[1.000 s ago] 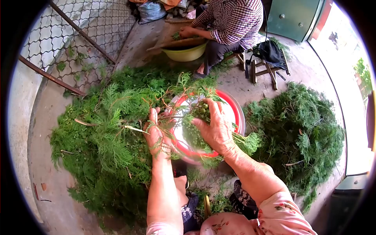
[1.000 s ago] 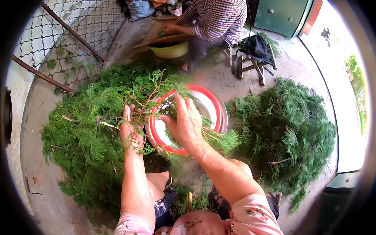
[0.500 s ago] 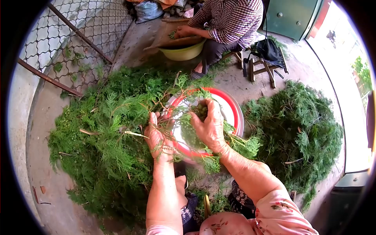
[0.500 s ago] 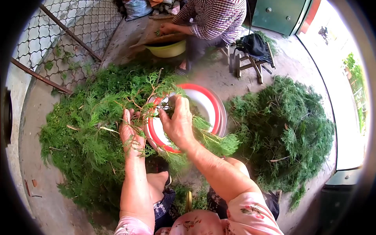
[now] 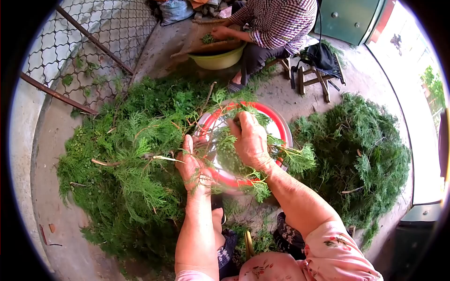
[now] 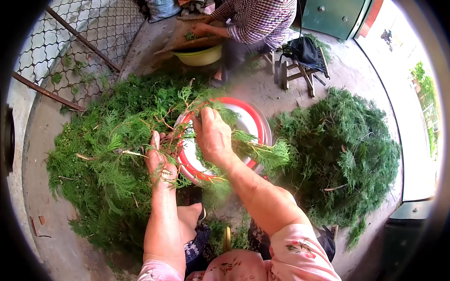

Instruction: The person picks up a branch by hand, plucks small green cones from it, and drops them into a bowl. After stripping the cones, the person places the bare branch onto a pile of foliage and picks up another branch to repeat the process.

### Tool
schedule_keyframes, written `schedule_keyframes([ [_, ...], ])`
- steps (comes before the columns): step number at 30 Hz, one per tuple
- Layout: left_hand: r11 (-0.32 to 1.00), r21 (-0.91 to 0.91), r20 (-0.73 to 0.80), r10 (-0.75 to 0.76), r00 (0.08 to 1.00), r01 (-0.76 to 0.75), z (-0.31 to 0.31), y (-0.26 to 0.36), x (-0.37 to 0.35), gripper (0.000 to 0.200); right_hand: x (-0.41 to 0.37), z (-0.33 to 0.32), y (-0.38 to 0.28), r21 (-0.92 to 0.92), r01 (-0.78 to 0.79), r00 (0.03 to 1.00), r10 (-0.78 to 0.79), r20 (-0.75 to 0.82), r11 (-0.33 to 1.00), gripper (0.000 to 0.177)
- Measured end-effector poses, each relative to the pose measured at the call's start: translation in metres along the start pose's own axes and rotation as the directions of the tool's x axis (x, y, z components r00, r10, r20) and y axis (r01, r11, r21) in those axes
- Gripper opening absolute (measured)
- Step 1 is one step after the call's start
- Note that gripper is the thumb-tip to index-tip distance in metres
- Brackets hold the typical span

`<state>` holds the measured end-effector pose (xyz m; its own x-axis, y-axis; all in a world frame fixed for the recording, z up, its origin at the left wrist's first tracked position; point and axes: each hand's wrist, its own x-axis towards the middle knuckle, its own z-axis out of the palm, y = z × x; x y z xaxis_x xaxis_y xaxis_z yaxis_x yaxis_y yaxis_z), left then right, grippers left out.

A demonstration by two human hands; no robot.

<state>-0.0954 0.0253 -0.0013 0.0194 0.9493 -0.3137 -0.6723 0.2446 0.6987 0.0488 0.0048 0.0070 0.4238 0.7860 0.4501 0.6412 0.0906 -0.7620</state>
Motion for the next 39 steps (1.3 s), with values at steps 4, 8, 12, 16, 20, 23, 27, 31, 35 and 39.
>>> schedule_keyframes([
  [4,0.998,0.059,-0.031,0.034,0.999,-0.032,0.002,0.002,-0.003,0.027,0.005,0.008,0.011,0.058,-0.046,0.998,0.048,-0.030,0.997,0.020],
  [8,0.993,0.094,-0.077,0.081,0.994,-0.073,0.003,0.001,-0.003,0.029,0.005,0.012,0.019,0.156,-0.171,0.985,0.173,-0.001,0.973,0.028],
  [12,0.995,0.091,-0.089,0.060,0.994,-0.052,0.006,0.003,-0.005,0.023,0.002,0.017,0.032,0.243,-0.398,0.916,0.365,0.168,0.885,0.033],
  [16,0.995,-0.018,-0.137,0.094,0.986,-0.098,0.000,-0.001,0.005,0.022,0.001,0.014,0.032,0.365,-0.428,0.901,0.356,0.249,0.827,0.032],
  [20,0.994,-0.065,-0.143,0.078,0.987,-0.088,-0.004,-0.004,0.008,0.020,0.006,0.000,0.017,0.376,-0.439,0.873,0.289,0.393,0.816,0.034],
  [23,0.998,-0.049,-0.107,0.040,0.993,-0.045,-0.001,-0.002,0.004,0.022,0.005,0.007,0.024,0.300,-0.261,0.921,0.143,0.364,0.918,0.031],
  [27,1.000,-0.006,-0.069,0.027,0.997,-0.028,0.000,-0.001,0.003,0.025,0.002,0.009,0.027,0.465,-0.335,0.920,0.177,0.350,0.820,0.025],
  [31,0.999,0.028,-0.076,0.037,0.996,-0.035,0.001,-0.003,0.004,0.026,0.004,0.007,0.023,0.318,-0.322,0.934,0.245,0.260,0.892,0.023],
  [35,0.996,0.084,-0.083,0.032,0.996,-0.025,0.001,-0.005,0.005,0.025,0.006,0.007,0.022,0.250,-0.403,0.905,0.343,0.251,0.880,0.022],
  [39,0.997,0.081,-0.063,0.001,0.998,0.004,-0.004,-0.006,0.006,0.023,0.008,0.005,0.016,0.303,-0.471,0.878,0.407,0.252,0.828,0.024],
])
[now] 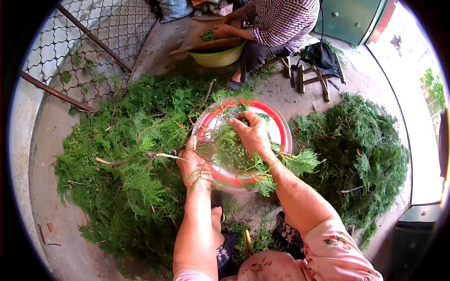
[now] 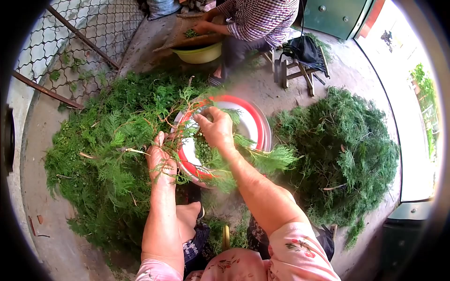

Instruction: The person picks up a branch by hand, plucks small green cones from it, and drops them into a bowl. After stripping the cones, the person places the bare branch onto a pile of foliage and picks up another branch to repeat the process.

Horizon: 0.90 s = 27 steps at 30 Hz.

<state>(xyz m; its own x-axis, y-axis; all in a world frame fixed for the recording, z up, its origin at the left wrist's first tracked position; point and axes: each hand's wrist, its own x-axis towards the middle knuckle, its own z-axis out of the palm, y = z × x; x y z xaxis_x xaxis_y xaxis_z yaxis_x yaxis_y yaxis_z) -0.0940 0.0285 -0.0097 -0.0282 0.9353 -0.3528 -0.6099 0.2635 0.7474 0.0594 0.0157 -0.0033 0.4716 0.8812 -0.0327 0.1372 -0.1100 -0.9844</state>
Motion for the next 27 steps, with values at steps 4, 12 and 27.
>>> schedule_keyframes([
  [4,0.999,-0.029,0.016,-0.042,0.999,0.042,0.003,-0.003,-0.001,0.021,0.004,0.000,0.006,0.060,-0.139,0.987,0.143,-0.067,0.988,0.031],
  [12,0.997,-0.059,0.030,-0.041,0.999,0.042,0.004,-0.007,-0.003,0.021,0.012,-0.005,0.025,0.204,-0.348,0.935,0.354,0.007,0.915,0.040],
  [27,0.999,0.012,0.044,-0.053,0.998,0.052,0.010,-0.012,-0.013,0.021,0.020,-0.010,0.019,0.027,-0.277,0.958,0.278,-0.068,0.961,0.043],
])
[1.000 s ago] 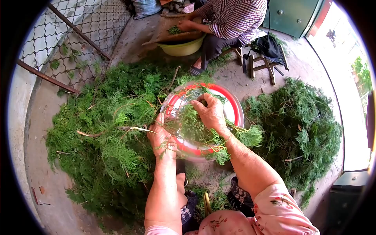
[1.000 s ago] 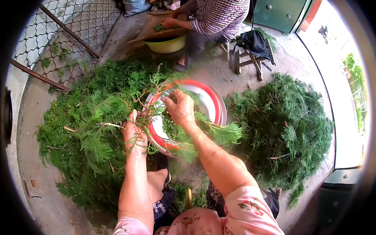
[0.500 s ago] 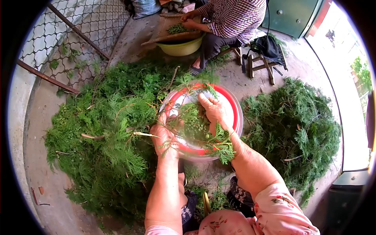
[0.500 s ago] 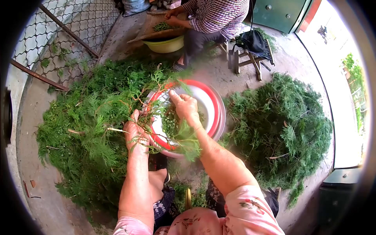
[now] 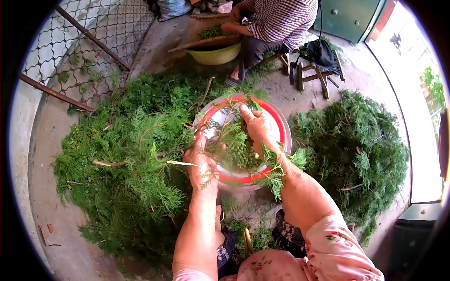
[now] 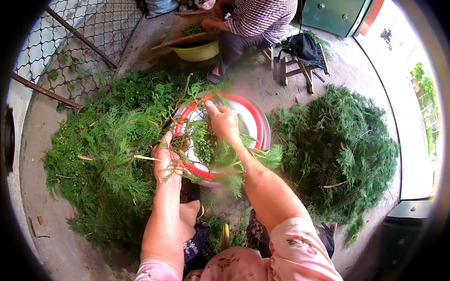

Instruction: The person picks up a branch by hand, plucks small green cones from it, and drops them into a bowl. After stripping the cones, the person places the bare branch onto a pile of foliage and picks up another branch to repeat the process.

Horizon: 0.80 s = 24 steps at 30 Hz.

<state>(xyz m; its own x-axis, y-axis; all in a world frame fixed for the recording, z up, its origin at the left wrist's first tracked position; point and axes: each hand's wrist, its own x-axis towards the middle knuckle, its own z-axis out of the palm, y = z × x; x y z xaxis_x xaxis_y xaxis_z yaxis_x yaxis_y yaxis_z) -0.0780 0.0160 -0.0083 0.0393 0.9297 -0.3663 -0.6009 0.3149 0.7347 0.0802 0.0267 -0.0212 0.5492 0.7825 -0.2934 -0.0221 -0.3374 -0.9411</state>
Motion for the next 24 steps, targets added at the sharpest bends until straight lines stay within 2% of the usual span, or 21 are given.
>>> schedule_keyframes([
  [2,0.998,-0.045,-0.023,0.041,0.999,-0.042,0.008,-0.001,0.000,0.021,-0.001,0.001,0.002,0.096,-0.038,0.999,0.037,0.016,0.995,0.041],
  [5,1.000,-0.008,-0.057,0.016,0.998,-0.017,-0.003,0.000,0.006,0.022,0.000,0.002,0.005,0.367,-0.100,0.985,0.040,0.167,0.925,0.038],
  [6,1.000,-0.020,-0.077,0.016,0.997,-0.017,0.000,0.000,0.005,0.022,0.005,0.001,0.010,0.381,-0.082,0.978,0.001,0.209,0.921,0.037],
  [9,0.999,0.037,-0.053,0.023,0.998,-0.021,0.000,0.002,0.002,0.023,0.009,0.005,0.013,0.390,-0.115,0.971,0.020,0.240,0.913,0.039],
  [11,0.995,0.100,-0.049,0.007,0.999,-0.002,-0.008,-0.001,0.004,0.024,0.003,0.004,0.006,0.105,0.146,0.987,-0.152,0.049,0.984,0.042],
  [12,0.994,0.113,-0.041,-0.006,0.999,0.011,-0.008,0.000,0.003,0.023,-0.002,0.002,-0.001,-0.059,0.253,0.967,-0.255,-0.025,0.966,0.043],
  [15,0.992,0.114,-0.004,-0.057,0.998,0.057,-0.004,0.008,-0.008,0.020,-0.012,-0.007,-0.024,-0.422,0.249,0.954,-0.295,-0.046,0.872,0.047],
  [16,0.993,0.103,-0.018,-0.051,0.999,0.052,-0.002,0.007,-0.008,0.021,-0.007,-0.006,-0.019,-0.376,0.222,0.962,-0.264,-0.064,0.900,0.048],
  [19,0.998,0.059,-0.023,-0.018,1.000,0.019,0.000,0.003,-0.004,0.022,-0.015,-0.010,-0.030,-0.161,0.006,0.992,-0.026,-0.122,0.987,0.048],
  [20,0.999,0.034,-0.002,0.004,1.000,-0.004,-0.002,0.000,-0.001,0.023,-0.006,-0.008,-0.016,-0.068,0.023,0.995,-0.029,-0.097,0.997,0.050],
  [24,0.999,0.046,-0.020,0.001,1.000,0.000,0.000,0.004,-0.005,0.019,0.004,-0.013,-0.007,-0.019,0.032,0.999,-0.032,0.031,0.999,0.051],
])
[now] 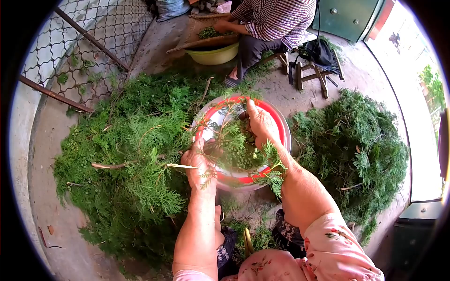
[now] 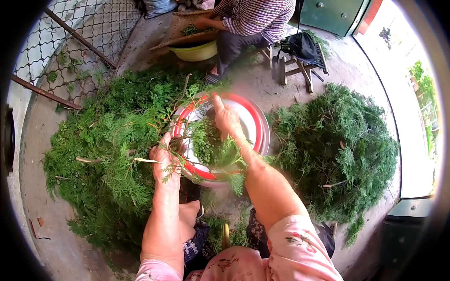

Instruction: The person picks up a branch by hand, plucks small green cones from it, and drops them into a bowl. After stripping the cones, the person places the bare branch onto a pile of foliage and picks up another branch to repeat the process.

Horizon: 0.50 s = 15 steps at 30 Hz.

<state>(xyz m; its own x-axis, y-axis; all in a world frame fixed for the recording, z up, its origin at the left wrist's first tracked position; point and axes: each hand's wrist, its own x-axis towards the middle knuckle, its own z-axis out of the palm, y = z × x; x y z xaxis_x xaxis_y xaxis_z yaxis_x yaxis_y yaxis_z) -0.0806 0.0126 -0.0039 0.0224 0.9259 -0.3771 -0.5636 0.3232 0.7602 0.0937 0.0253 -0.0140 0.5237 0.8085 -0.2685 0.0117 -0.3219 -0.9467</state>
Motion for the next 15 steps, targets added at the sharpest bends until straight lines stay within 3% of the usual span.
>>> schedule_keyframes([
  [3,0.999,0.050,-0.020,-0.002,1.000,0.003,0.000,0.000,-0.003,0.017,0.005,-0.001,0.007,-0.396,0.147,0.986,-0.164,-0.008,0.907,0.049],
  [4,0.999,0.048,-0.033,0.007,0.999,-0.005,0.000,0.001,-0.004,0.018,0.007,0.001,0.010,-0.431,0.188,0.977,-0.215,-0.015,0.883,0.045],
  [11,0.997,0.075,-0.125,0.027,0.992,-0.018,-0.002,0.008,-0.002,0.016,0.028,-0.016,0.022,-0.216,0.281,0.922,-0.325,-0.208,0.935,0.037],
  [12,0.999,0.046,-0.128,0.031,0.991,-0.025,-0.007,0.011,0.003,0.015,0.026,-0.022,0.013,-0.274,0.209,0.940,-0.270,-0.209,0.939,0.038],
  [13,0.999,0.018,-0.131,0.033,0.991,-0.031,-0.011,0.014,0.006,0.015,0.020,-0.027,0.005,-0.158,0.164,0.968,-0.190,-0.165,0.974,0.036],
  [15,0.999,0.038,-0.143,0.016,0.990,-0.011,-0.009,0.023,0.002,0.014,0.027,-0.032,0.017,-0.013,0.201,0.978,-0.202,-0.058,0.979,0.029],
])
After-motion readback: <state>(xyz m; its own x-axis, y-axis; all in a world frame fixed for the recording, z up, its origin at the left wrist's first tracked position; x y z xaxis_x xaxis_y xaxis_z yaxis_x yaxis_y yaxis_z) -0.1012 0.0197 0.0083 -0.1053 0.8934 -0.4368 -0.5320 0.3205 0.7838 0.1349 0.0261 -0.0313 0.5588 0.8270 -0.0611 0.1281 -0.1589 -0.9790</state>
